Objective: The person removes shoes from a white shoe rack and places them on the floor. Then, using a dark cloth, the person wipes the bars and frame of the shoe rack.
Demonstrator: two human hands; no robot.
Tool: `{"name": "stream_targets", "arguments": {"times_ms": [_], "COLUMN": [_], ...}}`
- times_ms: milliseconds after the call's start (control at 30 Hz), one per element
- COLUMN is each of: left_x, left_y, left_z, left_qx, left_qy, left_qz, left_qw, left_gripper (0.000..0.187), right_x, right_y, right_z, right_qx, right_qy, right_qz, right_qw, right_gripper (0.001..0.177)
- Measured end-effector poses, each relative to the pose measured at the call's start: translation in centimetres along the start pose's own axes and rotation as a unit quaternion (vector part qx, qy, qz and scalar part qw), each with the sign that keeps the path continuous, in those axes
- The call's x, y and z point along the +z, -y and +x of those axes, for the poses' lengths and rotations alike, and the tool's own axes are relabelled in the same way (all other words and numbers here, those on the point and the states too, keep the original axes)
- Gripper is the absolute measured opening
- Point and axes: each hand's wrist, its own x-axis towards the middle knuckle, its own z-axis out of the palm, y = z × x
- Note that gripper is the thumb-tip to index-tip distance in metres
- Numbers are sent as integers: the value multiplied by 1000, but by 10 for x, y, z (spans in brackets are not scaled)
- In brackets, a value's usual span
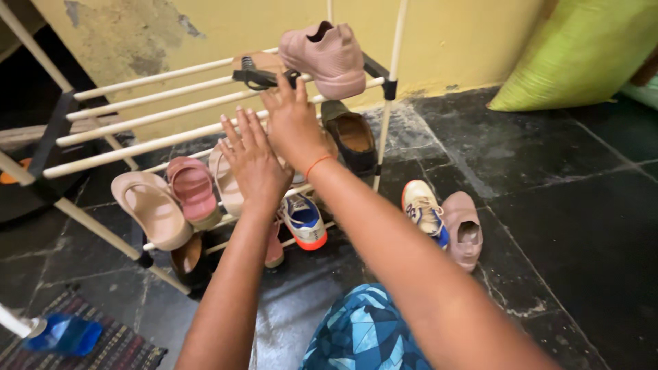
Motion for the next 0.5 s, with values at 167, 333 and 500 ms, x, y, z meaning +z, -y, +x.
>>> {"name": "stream_targets", "arguments": {"times_ms": [167, 333, 500], "left_x": [-14, -13, -2], "left_y": [-2, 1, 6], "left_z": [-2, -3, 1], "left_qx": [7, 5, 4], "left_qy": [15, 33, 20], "left_qz": [-7, -13, -43], "left_qw": [1000, 999, 999], "left_gripper": [115, 118, 100], "right_x": [7, -3, -25], "right_y": [-4, -13, -3], "right_z": [-10, -7, -27], "right_qx": [-17, -44, -56], "right_qy": [-45, -22, -49], "right_qz": [-23, -17, -18], "right_qw": [999, 999, 997], "right_gripper": [45, 47, 45]}}
